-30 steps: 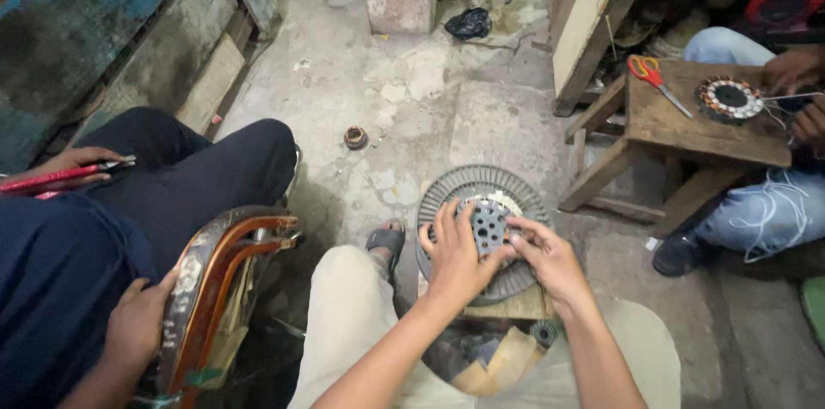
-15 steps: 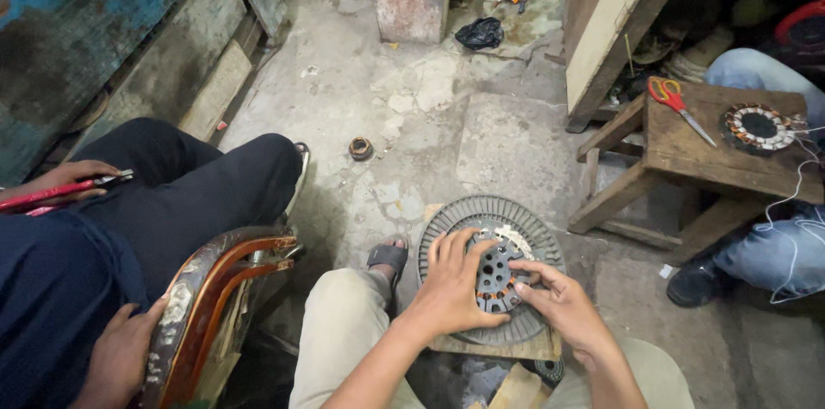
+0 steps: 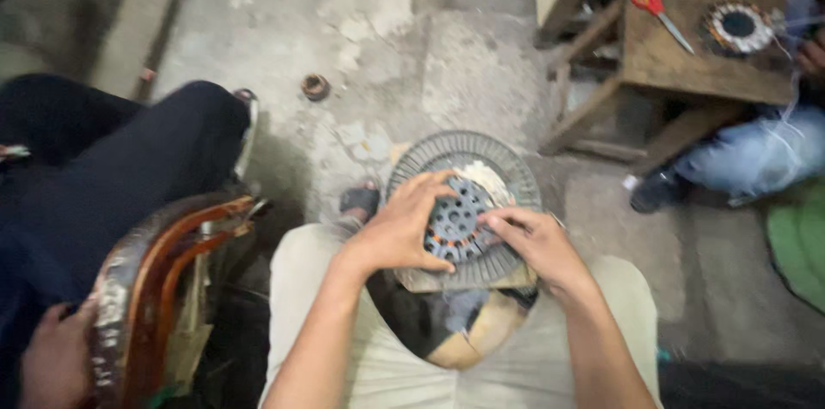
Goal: The person sits on a chair and works on a circular electrical component resting on their lap. They use their hands to adjust small parts and wires within the component's slots. Another person nearby is also working on a similar component.
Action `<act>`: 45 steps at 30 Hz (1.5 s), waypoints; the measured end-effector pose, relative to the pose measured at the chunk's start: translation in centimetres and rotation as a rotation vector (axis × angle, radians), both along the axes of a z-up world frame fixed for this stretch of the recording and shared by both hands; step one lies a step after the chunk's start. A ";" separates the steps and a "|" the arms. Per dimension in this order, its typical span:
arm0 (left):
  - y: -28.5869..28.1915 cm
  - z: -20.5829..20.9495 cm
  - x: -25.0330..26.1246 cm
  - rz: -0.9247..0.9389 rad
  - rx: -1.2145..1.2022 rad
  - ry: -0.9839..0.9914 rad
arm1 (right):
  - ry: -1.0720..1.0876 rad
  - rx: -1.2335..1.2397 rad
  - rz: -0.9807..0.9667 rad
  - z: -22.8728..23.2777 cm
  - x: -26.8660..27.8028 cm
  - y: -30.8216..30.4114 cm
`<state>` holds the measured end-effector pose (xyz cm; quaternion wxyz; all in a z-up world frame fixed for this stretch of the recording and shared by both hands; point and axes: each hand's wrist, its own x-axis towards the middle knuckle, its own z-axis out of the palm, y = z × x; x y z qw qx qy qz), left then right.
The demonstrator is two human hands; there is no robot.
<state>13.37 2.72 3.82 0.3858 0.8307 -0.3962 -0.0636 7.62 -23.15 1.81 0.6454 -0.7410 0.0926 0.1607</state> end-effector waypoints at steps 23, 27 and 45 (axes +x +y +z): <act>-4.4 0.0 -2.7 0.486 -0.126 -0.016 | 0.078 0.180 0.014 1.6 -0.6 0.4; -4.2 1.1 -2.3 0.495 -0.053 0.048 | 0.072 0.201 0.013 1.7 -0.5 0.3; -5.8 3.5 -4.4 0.555 0.058 -0.172 | -0.122 0.120 0.025 0.9 -0.6 1.3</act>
